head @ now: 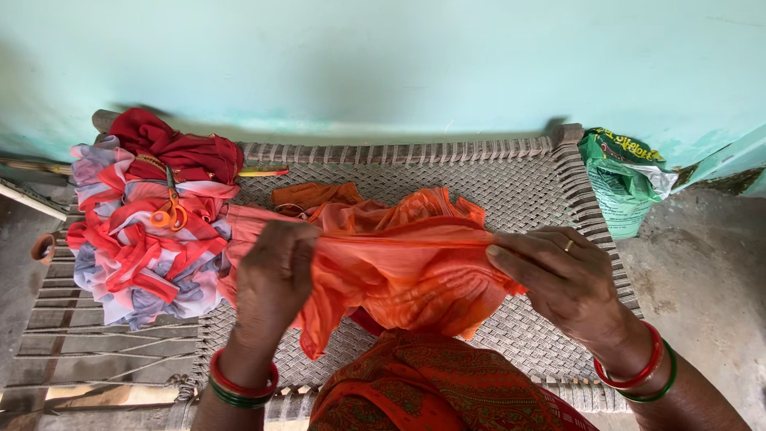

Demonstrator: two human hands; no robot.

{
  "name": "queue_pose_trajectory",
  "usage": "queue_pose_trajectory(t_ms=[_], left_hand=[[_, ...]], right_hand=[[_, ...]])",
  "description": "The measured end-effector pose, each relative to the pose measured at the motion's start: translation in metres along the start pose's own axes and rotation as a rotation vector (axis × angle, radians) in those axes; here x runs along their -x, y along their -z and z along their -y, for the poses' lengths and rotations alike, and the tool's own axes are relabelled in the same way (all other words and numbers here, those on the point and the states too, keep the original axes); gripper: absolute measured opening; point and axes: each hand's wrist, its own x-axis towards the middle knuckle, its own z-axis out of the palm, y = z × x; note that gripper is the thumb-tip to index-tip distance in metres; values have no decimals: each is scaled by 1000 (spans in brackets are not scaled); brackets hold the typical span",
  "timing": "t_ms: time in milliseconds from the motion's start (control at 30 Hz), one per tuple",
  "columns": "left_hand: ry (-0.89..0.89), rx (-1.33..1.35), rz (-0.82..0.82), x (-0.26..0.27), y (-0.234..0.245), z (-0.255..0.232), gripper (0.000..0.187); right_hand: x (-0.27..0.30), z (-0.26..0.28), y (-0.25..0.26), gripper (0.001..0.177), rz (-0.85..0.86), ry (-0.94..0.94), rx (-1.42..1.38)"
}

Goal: The person folds an orange patterned cloth on a woven charpai bed. They repeatedly align the edges, fold the fabric in half, and smooth the layers with their hands. Other folded fabrics and a pair of scissors are visible nearby.

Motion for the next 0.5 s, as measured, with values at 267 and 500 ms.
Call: queue_pose_trajectory(t_ms=[267, 500], left_hand=[[57, -187, -104, -6, 28, 34, 9], [-13, -273, -7, 17, 43, 13, 8]], right_hand=[[13, 19, 24, 28, 46, 41, -141], [37, -19, 5, 52, 139, -171, 77]])
